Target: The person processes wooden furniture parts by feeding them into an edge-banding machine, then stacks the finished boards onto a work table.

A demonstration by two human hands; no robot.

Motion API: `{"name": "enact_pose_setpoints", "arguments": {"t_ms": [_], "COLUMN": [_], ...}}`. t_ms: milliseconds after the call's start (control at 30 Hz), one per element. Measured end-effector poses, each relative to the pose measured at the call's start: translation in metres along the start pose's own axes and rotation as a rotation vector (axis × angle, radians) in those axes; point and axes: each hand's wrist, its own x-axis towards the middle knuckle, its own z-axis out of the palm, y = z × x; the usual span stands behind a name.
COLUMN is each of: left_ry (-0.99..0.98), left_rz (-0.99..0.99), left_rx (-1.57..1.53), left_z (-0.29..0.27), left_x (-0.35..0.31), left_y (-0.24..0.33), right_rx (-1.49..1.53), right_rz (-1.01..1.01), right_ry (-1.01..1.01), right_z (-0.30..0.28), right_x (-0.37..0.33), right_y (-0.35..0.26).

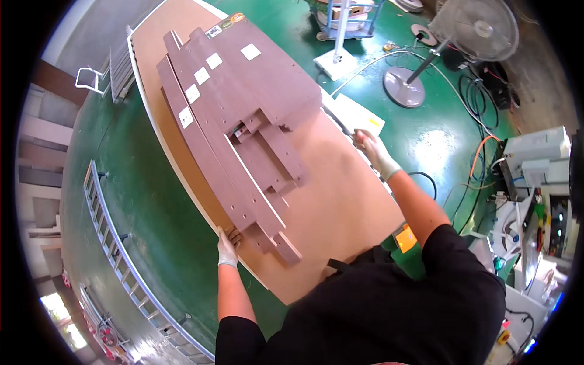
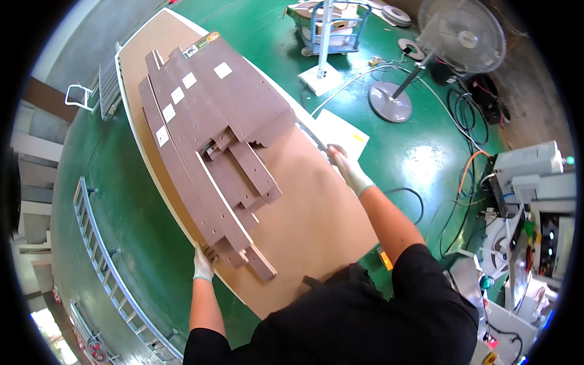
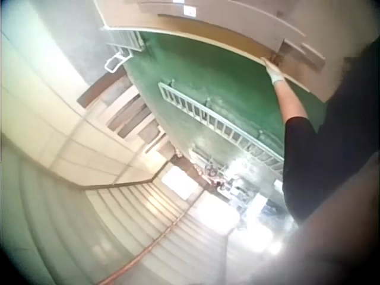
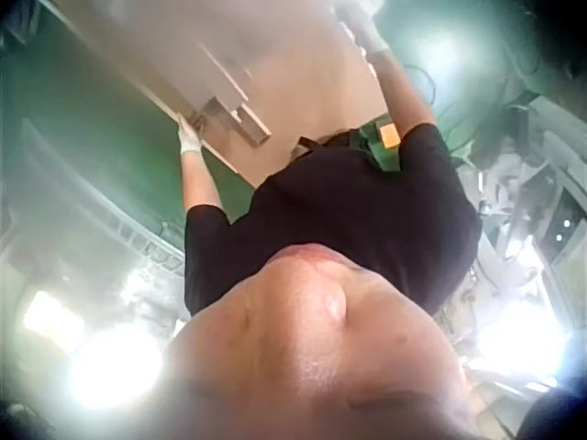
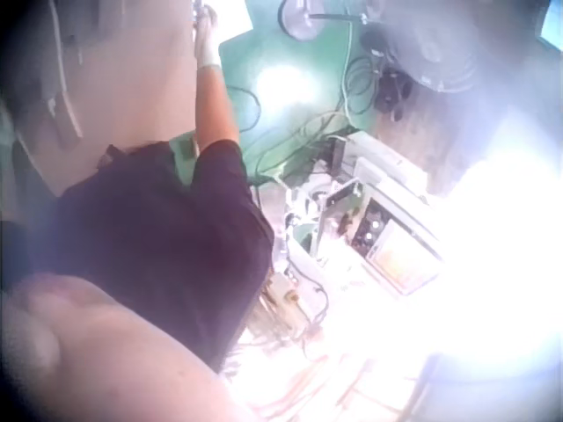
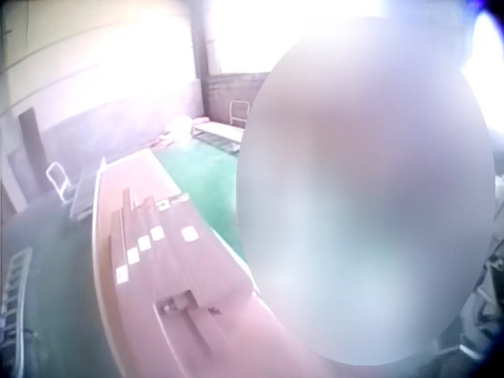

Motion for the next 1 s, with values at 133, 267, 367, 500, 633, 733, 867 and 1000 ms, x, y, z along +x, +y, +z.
{"name": "enact_pose_setpoints", "arguments": {"t_ms": [133, 267, 367, 500, 633, 733, 867, 1000], "left_ry": [-0.188, -0.308, -0.255, -0.279, -0.299, -0.309, -0.33, -0.337], "left_rz": [0.29, 0.293, 0.283, 0.281, 0.261, 0.248, 0.23, 0.233], "left_rx": [-0.15, -0.334, -0.439, -0.482, -0.486, -0.46, -0.422, -0.391], "left_z": [-0.004, 0.056, 0.066, 0.081, 0.078, 0.069, 0.06, 0.055], "left_x": [0.05, 0.074, 0.106, 0.154, 0.172, 0.172, 0.172, 0.166], "left_y": [0.064, 0.177, 0.211, 0.212, 0.204, 0.204, 0.202, 0.204], "right_rx": [-0.136, 0.625, 0.318, -0.249, -0.244, -0.302, -0.356, -0.351], "right_rz": [-0.067, 0.206, 0.084, -0.275, -0.414, -0.399, -0.389, -0.396], "right_ry": [-0.079, -0.652, -0.597, -0.63, -0.546, -0.493, -0.436, -0.399], "right_z": [0.065, 0.103, 0.148, 0.138, 0.141, 0.141, 0.141, 0.141], "right_x": [0.136, 0.267, 0.259, 0.318, 0.356, 0.332, 0.307, 0.292], "right_y": [-0.057, -0.057, -0.109, -0.09, -0.053, -0.045, -0.032, -0.025]}}
